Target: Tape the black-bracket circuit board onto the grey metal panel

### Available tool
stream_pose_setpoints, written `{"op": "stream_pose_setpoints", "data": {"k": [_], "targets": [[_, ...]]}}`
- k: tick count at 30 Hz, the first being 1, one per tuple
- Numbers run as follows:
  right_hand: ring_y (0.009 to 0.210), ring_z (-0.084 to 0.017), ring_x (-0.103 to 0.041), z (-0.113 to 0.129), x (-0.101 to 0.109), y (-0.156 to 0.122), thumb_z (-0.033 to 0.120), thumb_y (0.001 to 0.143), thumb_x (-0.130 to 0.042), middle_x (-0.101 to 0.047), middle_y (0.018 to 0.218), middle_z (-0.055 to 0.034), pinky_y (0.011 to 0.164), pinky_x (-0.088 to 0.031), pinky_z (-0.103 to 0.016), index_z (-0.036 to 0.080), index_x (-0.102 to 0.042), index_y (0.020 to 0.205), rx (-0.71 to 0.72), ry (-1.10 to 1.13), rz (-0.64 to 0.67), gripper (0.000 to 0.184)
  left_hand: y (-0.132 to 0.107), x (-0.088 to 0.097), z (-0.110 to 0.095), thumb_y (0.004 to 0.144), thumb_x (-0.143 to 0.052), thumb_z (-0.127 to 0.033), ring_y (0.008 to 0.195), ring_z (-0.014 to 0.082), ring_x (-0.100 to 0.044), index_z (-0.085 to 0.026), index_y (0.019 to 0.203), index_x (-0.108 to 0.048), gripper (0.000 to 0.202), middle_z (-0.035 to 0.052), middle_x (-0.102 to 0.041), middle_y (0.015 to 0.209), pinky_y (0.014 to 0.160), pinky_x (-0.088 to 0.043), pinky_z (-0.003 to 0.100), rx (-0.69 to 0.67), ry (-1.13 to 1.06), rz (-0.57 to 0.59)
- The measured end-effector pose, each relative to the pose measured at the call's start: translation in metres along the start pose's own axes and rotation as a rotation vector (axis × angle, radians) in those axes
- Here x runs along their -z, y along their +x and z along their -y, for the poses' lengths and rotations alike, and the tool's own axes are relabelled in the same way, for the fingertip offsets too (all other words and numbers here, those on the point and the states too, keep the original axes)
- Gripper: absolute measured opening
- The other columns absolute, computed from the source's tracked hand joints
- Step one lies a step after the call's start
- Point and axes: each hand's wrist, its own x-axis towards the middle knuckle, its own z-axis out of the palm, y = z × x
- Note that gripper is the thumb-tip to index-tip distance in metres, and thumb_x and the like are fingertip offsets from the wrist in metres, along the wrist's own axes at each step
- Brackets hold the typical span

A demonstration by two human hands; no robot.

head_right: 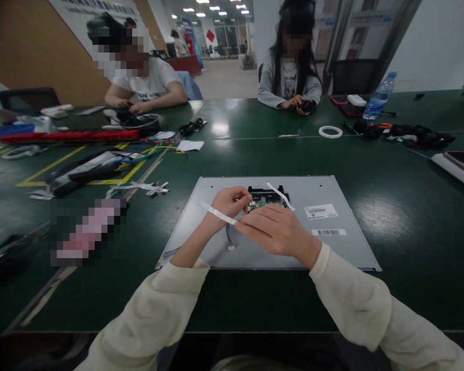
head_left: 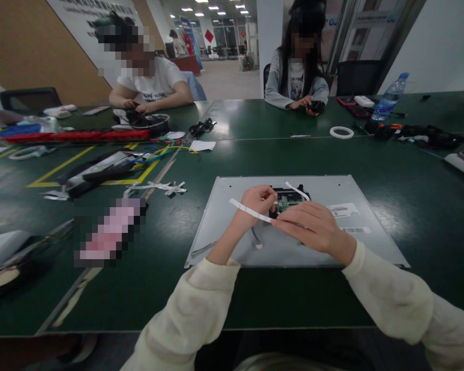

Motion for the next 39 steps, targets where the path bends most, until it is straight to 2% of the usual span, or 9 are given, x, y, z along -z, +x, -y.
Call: {"op": "stream_pose_setpoints", "data": {"k": [4,7,9,11,14,21,28,32,39], "targets": [[0.091,-0.016,-0.061,-0.006,0.003,-0.005,0.013,0.087,-0.057,-0.067,0.096,-0.0072,0.078,-0.05,-0.03,0.017,-0.065,0.102,-0.108,-0.067,-0.001,0.018,0.001,0.019,0.006,0.077,-0.049,-0.026,0.055,0.0118,-0.055,-0.015,0.069,-0.061,0.019,-0.0007,-0.059,0.056,0.053,-0.038,0.022,0.017,0.145,-0.092],[0.091,-0.017,-0.06,-0.011,0.0,-0.008,0.015,0.088,-0.054,-0.066,0.095,-0.0076,0.078,-0.048,-0.032,0.018,-0.065,0.1,-0.211,-0.177,0.034,0.016,0.0,0.036,0.007,0.076,-0.051,-0.026,0.06,0.0131,-0.056,-0.015,0.072,-0.062,0.016,0.001,-0.063,0.064,0.058,-0.04,0.023,0.034,0.278,-0.095],[0.092,-0.018,-0.059,-0.012,-0.005,-0.007,0.014,0.089,-0.052,-0.065,0.095,-0.0084,0.078,-0.047,-0.032,0.016,-0.065,0.098,-0.244,-0.245,0.082,0.016,-0.002,0.045,0.007,0.072,-0.057,-0.027,0.064,0.0139,-0.057,-0.016,0.078,-0.063,0.014,0.0014,-0.064,0.071,0.059,-0.04,0.024,0.045,0.359,0.012],[0.093,-0.019,-0.058,-0.011,-0.01,-0.005,0.012,0.09,-0.05,-0.065,0.095,-0.0094,0.078,-0.045,-0.033,0.014,-0.065,0.096,-0.251,-0.299,0.147,0.017,-0.005,0.049,0.008,0.065,-0.063,-0.027,0.064,0.0144,-0.057,-0.017,0.083,-0.062,0.021,0.0004,-0.063,0.073,0.058,-0.04,0.024,0.076,0.422,0.157],[0.092,-0.02,-0.057,-0.006,-0.017,-0.001,0.009,0.09,-0.046,-0.065,0.095,-0.0108,0.077,-0.044,-0.034,0.013,-0.066,0.094,-0.248,-0.359,0.248,0.02,-0.007,0.049,0.009,0.058,-0.068,-0.026,0.061,0.0143,-0.054,-0.018,0.083,-0.059,0.027,-0.0016,-0.059,0.069,0.055,-0.038,0.023,0.112,0.492,0.259],[0.098,-0.024,-0.057,0.008,-0.038,0.004,0.007,0.089,-0.045,-0.065,0.096,-0.0132,0.078,-0.043,-0.036,0.009,-0.066,0.093,-0.232,-0.349,0.343,0.021,-0.008,0.052,0.012,0.057,-0.06,-0.012,0.063,0.0139,-0.056,-0.019,0.08,-0.054,0.025,-0.0032,-0.058,0.066,0.057,-0.039,0.022,0.143,0.435,0.258],[0.106,-0.027,-0.056,0.018,-0.053,0.001,0.006,0.088,-0.046,-0.065,0.101,-0.0149,0.083,-0.045,-0.038,0.006,-0.066,0.099,-0.193,-0.299,0.421,0.022,-0.008,0.053,0.012,0.057,-0.056,-0.008,0.065,0.0138,-0.057,-0.018,0.081,-0.052,0.026,-0.0022,-0.06,0.071,0.059,-0.04,0.023,0.125,0.461,0.25],[0.109,-0.026,-0.055,0.019,-0.06,-0.002,0.005,0.088,-0.046,-0.065,0.105,-0.0158,0.086,-0.045,-0.038,0.004,-0.065,0.1,-0.168,-0.29,0.43,0.023,-0.008,0.054,0.014,0.058,-0.054,-0.007,0.065,0.0136,-0.057,-0.018,0.09,-0.052,0.034,-0.0012,-0.06,0.076,0.058,-0.041,0.023,0.109,0.445,0.232],[0.112,-0.025,-0.055,0.019,-0.064,-0.003,0.007,0.09,-0.045,-0.065,0.109,-0.018,0.088,-0.044,-0.038,0.003,-0.065,0.101,-0.153,-0.282,0.356,0.024,-0.005,0.054,0.021,0.06,-0.051,-0.005,0.077,0.0155,-0.059,-0.018,0.092,-0.053,0.036,0.0025,-0.061,0.09,0.065,-0.044,0.025,-0.047,0.405,0.28]]}}
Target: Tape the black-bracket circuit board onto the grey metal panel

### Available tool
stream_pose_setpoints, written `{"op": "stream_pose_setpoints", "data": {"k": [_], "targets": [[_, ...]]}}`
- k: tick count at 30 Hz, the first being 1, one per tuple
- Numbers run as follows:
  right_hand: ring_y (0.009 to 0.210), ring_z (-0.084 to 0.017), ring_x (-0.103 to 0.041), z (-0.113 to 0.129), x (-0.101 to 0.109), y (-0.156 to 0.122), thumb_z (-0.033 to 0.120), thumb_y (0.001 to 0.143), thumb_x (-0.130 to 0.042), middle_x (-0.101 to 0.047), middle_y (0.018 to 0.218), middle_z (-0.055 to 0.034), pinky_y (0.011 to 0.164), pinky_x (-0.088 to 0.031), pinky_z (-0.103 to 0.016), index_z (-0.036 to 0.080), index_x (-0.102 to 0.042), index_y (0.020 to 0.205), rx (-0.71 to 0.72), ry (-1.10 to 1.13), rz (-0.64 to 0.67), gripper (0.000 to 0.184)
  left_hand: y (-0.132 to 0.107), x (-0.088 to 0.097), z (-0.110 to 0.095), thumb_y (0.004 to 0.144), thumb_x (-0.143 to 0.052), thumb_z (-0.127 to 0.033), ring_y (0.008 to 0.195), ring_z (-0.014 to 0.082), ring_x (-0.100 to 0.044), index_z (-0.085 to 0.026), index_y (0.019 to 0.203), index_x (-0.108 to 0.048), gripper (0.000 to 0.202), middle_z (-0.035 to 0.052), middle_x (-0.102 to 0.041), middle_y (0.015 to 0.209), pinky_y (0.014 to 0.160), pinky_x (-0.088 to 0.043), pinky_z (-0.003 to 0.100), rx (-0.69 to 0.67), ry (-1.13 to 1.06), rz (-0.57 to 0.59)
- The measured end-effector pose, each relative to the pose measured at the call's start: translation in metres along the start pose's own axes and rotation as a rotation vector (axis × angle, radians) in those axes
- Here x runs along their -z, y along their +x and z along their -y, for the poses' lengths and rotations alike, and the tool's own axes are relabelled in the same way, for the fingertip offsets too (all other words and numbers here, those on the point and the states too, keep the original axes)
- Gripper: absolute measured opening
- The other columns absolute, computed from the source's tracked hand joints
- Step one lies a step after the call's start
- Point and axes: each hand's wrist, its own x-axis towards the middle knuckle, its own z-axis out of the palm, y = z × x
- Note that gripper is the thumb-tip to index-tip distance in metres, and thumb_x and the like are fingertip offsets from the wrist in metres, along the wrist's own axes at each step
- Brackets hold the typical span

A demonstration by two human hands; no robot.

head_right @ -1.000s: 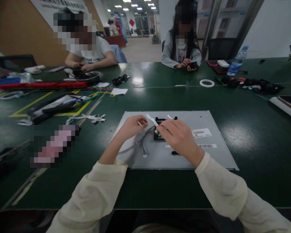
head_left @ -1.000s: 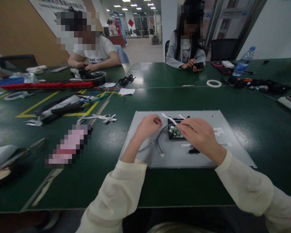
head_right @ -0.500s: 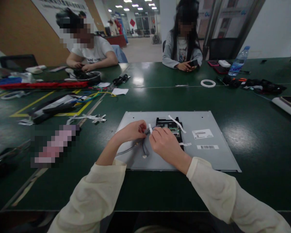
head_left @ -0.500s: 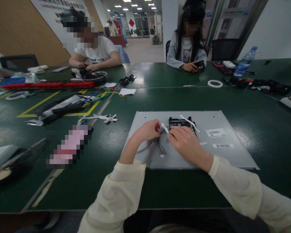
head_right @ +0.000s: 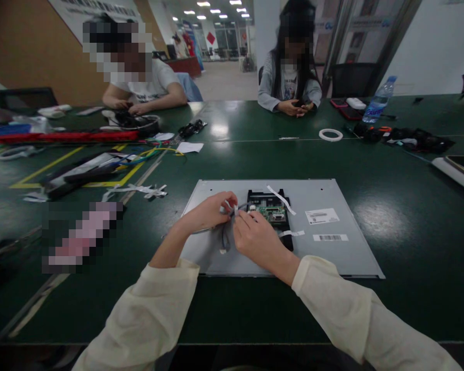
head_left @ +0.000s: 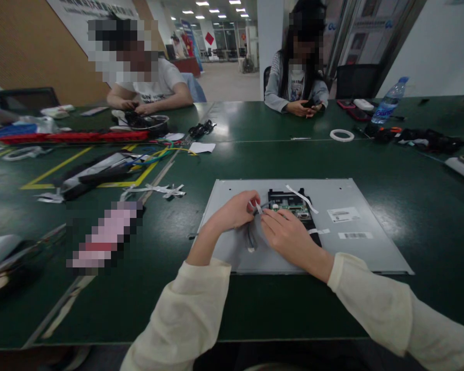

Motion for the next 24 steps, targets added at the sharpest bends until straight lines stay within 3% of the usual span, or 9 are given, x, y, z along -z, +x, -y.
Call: {"op": "stream_pose_setpoints", "data": {"k": [7,13,15,20,24], "targets": [[0.115,-0.024,-0.055,-0.015,0.015,0.001,0.008,0.091,-0.044,-0.064,0.117,-0.015,0.091,-0.043,-0.037,0.004,-0.064,0.11,-0.102,-0.077,-0.129,0.028,-0.002,0.004,-0.002,0.063,-0.059,-0.014,0.069,0.0149,-0.058,-0.019,0.097,-0.05,0.035,0.0025,-0.061,0.089,0.06,-0.044,0.025,0.1,-0.058,-0.034],[0.114,-0.025,-0.055,-0.009,0.009,0.003,0.006,0.091,-0.042,-0.064,0.116,-0.0168,0.089,-0.045,-0.037,0.002,-0.064,0.11,-0.064,-0.089,-0.069,0.029,0.002,0.009,-0.009,0.074,-0.053,-0.019,0.071,0.0146,-0.058,-0.018,0.092,-0.054,0.018,0.0023,-0.062,0.084,0.068,-0.046,0.027,0.093,-0.032,-0.289],[0.115,-0.025,-0.055,-0.004,0.005,0.003,0.006,0.091,-0.042,-0.064,0.115,-0.0182,0.09,-0.045,-0.037,0.002,-0.065,0.108,-0.063,-0.073,-0.06,0.029,0.003,0.01,-0.009,0.076,-0.05,-0.019,0.072,0.0144,-0.059,-0.018,0.088,-0.056,0.014,0.002,-0.062,0.082,0.07,-0.045,0.027,0.067,-0.026,-0.317],[0.112,-0.025,-0.056,0.001,0.001,0.003,0.005,0.09,-0.043,-0.065,0.11,-0.0185,0.089,-0.045,-0.036,0.0,-0.066,0.104,-0.066,-0.083,-0.039,0.028,-0.001,0.01,-0.011,0.074,-0.054,-0.021,0.07,0.0158,-0.06,-0.018,0.081,-0.059,0.009,0.002,-0.064,0.075,0.066,-0.044,0.026,0.158,0.056,-0.15],[0.112,-0.024,-0.056,-0.003,0.002,0.003,0.005,0.09,-0.042,-0.065,0.112,-0.017,0.088,-0.045,-0.035,0.002,-0.066,0.105,-0.084,-0.091,-0.045,0.028,-0.006,0.004,-0.017,0.066,-0.058,-0.012,0.07,0.0164,-0.061,-0.017,0.085,-0.06,0.02,0.0018,-0.066,0.075,0.063,-0.042,0.024,0.219,0.152,-0.024]]}}
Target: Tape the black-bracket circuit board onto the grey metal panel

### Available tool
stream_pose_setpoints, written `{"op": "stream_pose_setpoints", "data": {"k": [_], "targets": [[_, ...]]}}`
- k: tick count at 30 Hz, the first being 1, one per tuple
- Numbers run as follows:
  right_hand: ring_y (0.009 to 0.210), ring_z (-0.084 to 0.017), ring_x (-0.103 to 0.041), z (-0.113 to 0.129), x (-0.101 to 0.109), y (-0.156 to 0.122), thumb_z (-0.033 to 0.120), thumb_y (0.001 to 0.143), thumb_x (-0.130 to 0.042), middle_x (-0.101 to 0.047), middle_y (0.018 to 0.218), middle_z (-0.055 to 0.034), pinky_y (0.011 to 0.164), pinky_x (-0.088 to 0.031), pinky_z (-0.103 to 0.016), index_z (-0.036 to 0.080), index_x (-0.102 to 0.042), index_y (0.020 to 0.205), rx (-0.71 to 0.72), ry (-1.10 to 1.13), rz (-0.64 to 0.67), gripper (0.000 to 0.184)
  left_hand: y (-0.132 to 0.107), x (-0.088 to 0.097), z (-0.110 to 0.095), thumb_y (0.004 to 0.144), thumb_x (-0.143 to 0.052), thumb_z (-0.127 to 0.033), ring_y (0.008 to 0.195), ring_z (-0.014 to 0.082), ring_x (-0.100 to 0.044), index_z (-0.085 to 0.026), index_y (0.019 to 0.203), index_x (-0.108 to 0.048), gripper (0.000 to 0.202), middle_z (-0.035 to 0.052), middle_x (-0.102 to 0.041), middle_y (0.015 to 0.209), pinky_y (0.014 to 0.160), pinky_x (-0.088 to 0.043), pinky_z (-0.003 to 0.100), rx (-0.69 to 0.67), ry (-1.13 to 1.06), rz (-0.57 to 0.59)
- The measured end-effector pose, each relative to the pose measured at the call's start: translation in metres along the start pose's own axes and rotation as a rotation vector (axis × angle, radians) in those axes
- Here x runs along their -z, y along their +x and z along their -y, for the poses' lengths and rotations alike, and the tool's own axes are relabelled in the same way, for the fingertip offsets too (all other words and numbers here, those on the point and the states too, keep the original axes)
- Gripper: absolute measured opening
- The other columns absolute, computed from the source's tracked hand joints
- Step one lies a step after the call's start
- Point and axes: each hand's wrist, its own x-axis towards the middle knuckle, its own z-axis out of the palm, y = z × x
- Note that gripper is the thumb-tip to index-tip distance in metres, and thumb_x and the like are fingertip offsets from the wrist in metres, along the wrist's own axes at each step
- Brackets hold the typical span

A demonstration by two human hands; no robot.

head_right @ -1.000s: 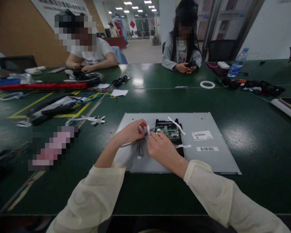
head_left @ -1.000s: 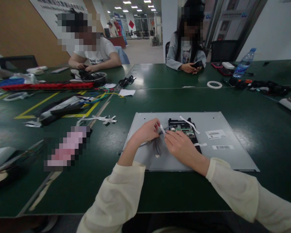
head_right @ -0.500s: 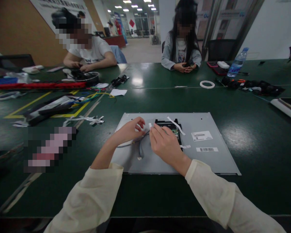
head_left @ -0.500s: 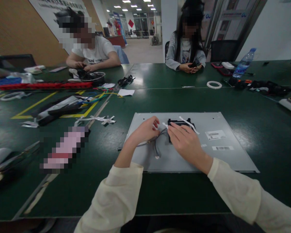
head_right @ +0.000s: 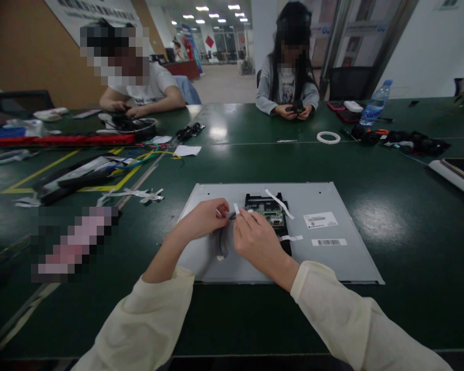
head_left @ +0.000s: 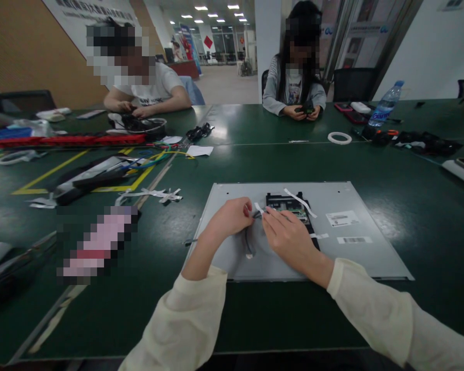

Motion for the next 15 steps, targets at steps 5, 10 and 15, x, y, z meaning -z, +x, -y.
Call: {"op": "stream_pose_setpoints", "data": {"k": [5,10,15], "targets": [[0.112,-0.024,-0.057,-0.001,-0.001,0.0,0.006,0.091,-0.041,-0.065,0.113,-0.0158,0.087,-0.045,-0.036,0.003,-0.066,0.105,-0.008,0.008,0.026,0.029,-0.002,-0.009,-0.008,0.064,-0.051,-0.004,0.072,0.0173,-0.061,-0.017,0.082,-0.059,0.024,0.0042,-0.066,0.075,0.061,-0.038,0.024,0.046,0.168,-0.064],[0.111,-0.024,-0.057,0.0,-0.003,-0.001,0.005,0.09,-0.042,-0.065,0.113,-0.0156,0.088,-0.045,-0.036,0.003,-0.065,0.106,0.004,0.005,0.028,0.029,-0.002,-0.01,-0.011,0.066,-0.049,-0.006,0.069,0.016,-0.059,-0.018,0.077,-0.057,0.018,0.0043,-0.065,0.074,0.059,-0.036,0.023,0.1,0.17,-0.073],[0.111,-0.024,-0.057,0.002,-0.008,-0.003,0.006,0.09,-0.044,-0.066,0.11,-0.0162,0.089,-0.045,-0.036,0.003,-0.066,0.102,0.017,0.044,0.015,0.026,-0.003,-0.006,-0.014,0.068,-0.05,-0.009,0.07,0.0161,-0.059,-0.019,0.079,-0.058,0.016,0.0041,-0.065,0.076,0.059,-0.036,0.024,0.132,0.193,-0.06]]}}
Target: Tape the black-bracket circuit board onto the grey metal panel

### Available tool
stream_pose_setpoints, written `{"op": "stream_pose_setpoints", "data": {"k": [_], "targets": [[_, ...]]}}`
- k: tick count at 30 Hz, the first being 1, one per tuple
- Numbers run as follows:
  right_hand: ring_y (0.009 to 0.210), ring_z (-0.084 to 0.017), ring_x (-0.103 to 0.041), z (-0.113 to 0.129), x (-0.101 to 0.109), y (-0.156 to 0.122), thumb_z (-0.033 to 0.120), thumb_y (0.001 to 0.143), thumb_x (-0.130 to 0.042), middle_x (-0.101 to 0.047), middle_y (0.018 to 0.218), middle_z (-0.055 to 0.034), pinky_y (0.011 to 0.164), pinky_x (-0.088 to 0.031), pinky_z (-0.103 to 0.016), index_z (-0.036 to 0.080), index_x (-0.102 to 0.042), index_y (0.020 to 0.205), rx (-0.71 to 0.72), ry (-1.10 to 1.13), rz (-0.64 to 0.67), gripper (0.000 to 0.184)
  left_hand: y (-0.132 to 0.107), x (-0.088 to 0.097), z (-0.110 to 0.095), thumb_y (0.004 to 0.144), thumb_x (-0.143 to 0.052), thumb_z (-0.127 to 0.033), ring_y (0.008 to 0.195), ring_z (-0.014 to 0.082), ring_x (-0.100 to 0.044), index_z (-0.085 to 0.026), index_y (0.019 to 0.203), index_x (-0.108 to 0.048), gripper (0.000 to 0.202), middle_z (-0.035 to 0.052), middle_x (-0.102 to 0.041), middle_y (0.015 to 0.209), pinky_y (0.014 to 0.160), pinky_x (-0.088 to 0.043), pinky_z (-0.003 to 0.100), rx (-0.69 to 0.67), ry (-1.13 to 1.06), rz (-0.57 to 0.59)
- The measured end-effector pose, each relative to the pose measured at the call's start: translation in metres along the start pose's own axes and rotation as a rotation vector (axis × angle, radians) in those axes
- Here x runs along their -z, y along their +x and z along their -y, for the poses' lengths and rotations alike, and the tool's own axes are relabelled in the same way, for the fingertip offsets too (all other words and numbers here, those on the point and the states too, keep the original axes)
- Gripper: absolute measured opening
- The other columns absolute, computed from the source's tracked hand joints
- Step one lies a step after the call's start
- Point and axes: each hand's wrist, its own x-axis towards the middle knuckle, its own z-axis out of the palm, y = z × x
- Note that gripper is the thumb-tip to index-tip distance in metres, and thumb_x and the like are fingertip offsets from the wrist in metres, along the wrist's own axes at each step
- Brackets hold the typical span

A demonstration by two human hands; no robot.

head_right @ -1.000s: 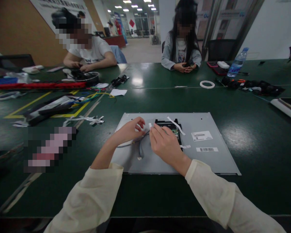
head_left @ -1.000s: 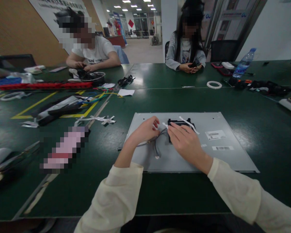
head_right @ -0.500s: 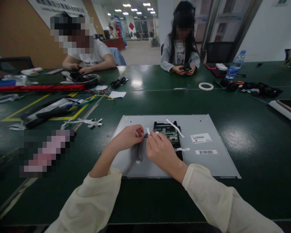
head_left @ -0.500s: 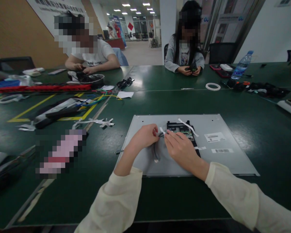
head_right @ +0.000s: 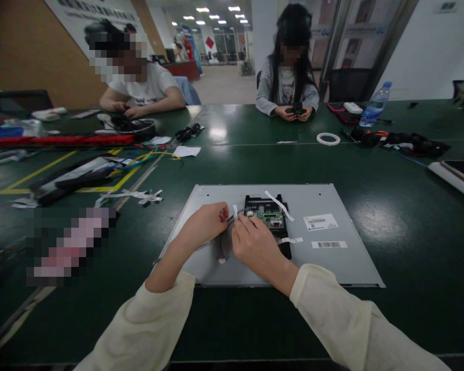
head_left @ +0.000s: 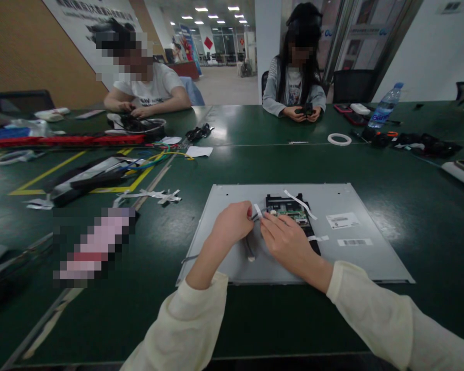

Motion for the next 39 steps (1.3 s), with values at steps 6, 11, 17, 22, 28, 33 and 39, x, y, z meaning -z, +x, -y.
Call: {"op": "stream_pose_setpoints", "data": {"k": [6,11,17,22,28,33,39], "targets": [[0.113,-0.026,-0.056,0.003,-0.003,-0.001,0.006,0.088,-0.048,-0.066,0.106,-0.0176,0.09,-0.045,-0.037,0.003,-0.067,0.098,0.022,0.047,0.052,0.022,0.004,-0.004,0.007,0.066,-0.05,-0.008,0.068,0.0155,-0.057,-0.019,0.077,-0.058,0.018,0.003,-0.063,0.073,0.059,-0.037,0.023,-0.126,-0.058,-0.019],[0.114,-0.024,-0.055,0.002,-0.001,0.0,0.006,0.089,-0.046,-0.066,0.108,-0.0172,0.09,-0.045,-0.037,0.004,-0.067,0.1,0.007,0.068,0.042,0.024,0.005,-0.006,0.011,0.064,-0.049,-0.006,0.067,0.0159,-0.058,-0.019,0.074,-0.058,0.019,0.0024,-0.064,0.07,0.06,-0.039,0.024,-0.175,-0.131,-0.035],[0.113,-0.023,-0.056,-0.007,0.007,0.002,0.007,0.091,-0.043,-0.064,0.115,-0.0148,0.09,-0.044,-0.036,0.005,-0.065,0.109,-0.073,0.027,-0.035,0.028,0.01,0.003,0.009,0.082,-0.047,-0.026,0.063,0.0181,-0.064,-0.017,0.083,-0.06,0.016,0.006,-0.068,0.071,0.059,-0.045,0.026,-0.018,-0.394,-0.038],[0.112,-0.023,-0.057,-0.008,0.008,0.001,0.008,0.091,-0.046,-0.065,0.116,-0.013,0.09,-0.045,-0.035,0.005,-0.065,0.109,-0.062,0.021,-0.087,0.027,0.011,0.003,0.003,0.085,-0.048,-0.031,0.061,0.0173,-0.066,-0.015,0.106,-0.054,0.027,0.0057,-0.07,0.074,0.054,-0.047,0.025,0.053,-0.751,0.04],[0.114,-0.022,-0.056,-0.004,0.005,0.001,0.007,0.09,-0.044,-0.065,0.113,-0.0162,0.09,-0.045,-0.036,0.005,-0.066,0.107,-0.041,0.07,-0.05,0.027,0.016,-0.006,0.008,0.074,-0.059,-0.02,0.073,0.0169,-0.069,-0.018,0.106,-0.054,0.033,0.0037,-0.071,0.078,0.068,-0.051,0.026,-0.01,-0.881,-0.139],[0.115,-0.024,-0.054,-0.002,0.001,0.001,0.006,0.09,-0.044,-0.065,0.112,-0.0172,0.091,-0.045,-0.037,0.004,-0.065,0.105,0.024,0.065,0.013,0.026,0.026,-0.019,0.017,0.072,-0.061,-0.022,0.075,0.0187,-0.069,-0.017,0.098,-0.06,0.027,0.0043,-0.072,0.077,0.069,-0.052,0.027,-0.064,-0.776,-0.149],[0.117,-0.025,-0.053,0.0,-0.004,0.0,0.007,0.089,-0.045,-0.065,0.109,-0.0185,0.103,-0.037,-0.045,0.003,-0.066,0.101,0.053,0.07,0.132,0.024,0.031,-0.028,0.018,0.071,-0.062,-0.025,0.076,0.0188,-0.069,-0.015,0.087,-0.066,0.019,0.0043,-0.072,0.078,0.072,-0.052,0.027,-0.137,-0.687,-0.174]]}}
